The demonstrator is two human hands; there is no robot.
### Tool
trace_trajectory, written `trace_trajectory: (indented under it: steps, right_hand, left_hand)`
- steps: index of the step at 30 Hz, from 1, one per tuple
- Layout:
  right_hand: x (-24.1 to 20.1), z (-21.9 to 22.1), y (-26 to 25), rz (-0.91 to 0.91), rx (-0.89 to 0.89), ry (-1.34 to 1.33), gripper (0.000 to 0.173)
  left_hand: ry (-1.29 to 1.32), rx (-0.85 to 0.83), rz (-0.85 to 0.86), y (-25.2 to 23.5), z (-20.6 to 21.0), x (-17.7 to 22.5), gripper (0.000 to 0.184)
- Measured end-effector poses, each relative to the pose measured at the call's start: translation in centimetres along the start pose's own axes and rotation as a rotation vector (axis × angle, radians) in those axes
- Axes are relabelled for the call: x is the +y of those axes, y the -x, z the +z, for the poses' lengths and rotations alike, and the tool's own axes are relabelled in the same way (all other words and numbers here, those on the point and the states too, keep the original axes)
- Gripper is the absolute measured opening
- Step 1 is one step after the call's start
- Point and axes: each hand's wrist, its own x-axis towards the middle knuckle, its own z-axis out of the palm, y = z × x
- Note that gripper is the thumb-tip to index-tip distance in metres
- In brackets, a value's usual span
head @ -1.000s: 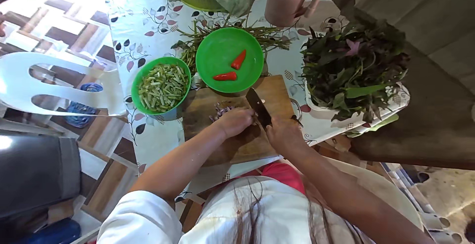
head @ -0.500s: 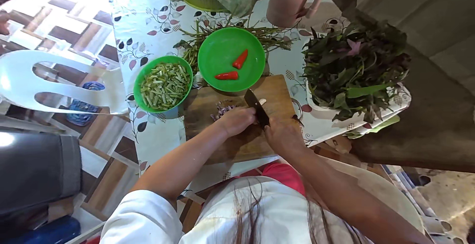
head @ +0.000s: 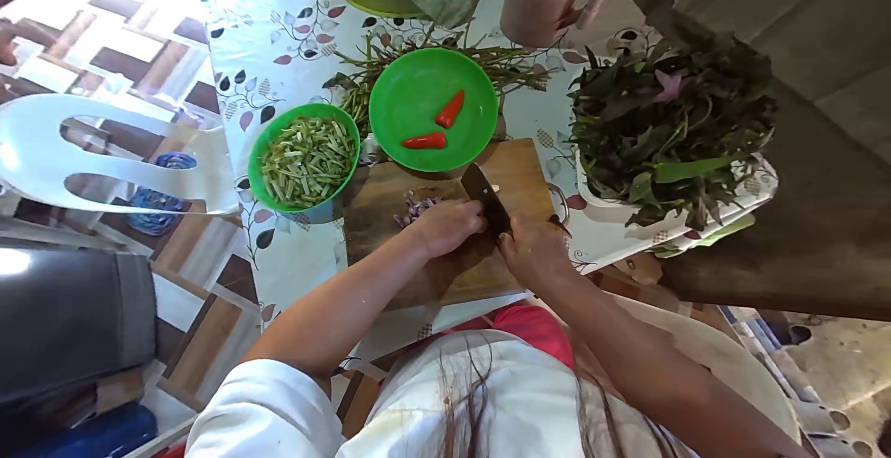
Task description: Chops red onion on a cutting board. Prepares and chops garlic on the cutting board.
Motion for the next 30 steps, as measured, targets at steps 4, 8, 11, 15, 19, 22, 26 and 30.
trace_trajectory:
  steps: [4,8,11,15,19,22,26,30]
  right_hand:
    - [0.5,-0.1,0.4,-0.049,0.073,-0.038,0.025]
    - [1.4,-0.7,0.5,-0.106,0.21,-0.046,0.022]
    - [1.8,-0.3,-0.1,-0.087,0.191,-0.022,0.021]
    - [1.2,0.4,-0.5,-0.038,0.1,-0.002,0.024]
    - [-0.2,-0.8,-0.8,0.056,-0.044,0.036,0.028]
    - [-0.2,-1.2,-0.9,0.041,-0.036,0.034,0.028]
    - [-0.1,-0.6,-0.2,-0.004,0.061,0.019,0.025]
    - [-1.0,-0.6,-0.3,0.06,-0.011,0.017,0.027]
  left_hand:
    - [0.004,-0.015,-0.011,-0.1,0.0,-0.2,0.027]
    - [0.003,0.024,-0.019,0.0,0.5,-0.5,0.025]
    - [0.019,0.03,-0.018,-0.1,0.2,-0.2,0.026]
    - [0.028,0.008,-0.002,-0.2,-0.1,-0.2,0.023]
    - [-0.008,-0.044,-0.027,-0.5,-0.5,-0.1,0.025]
    - [-0.018,-0.031,-0.037,-0.7,-0.6,-0.1,0.025]
    - [-0.024,0.001,-0.053,-0.9,0.0,-0.2,0.025]
    - [-0.022,0.016,-0.034,-0.9,-0.1,-0.3,0.024]
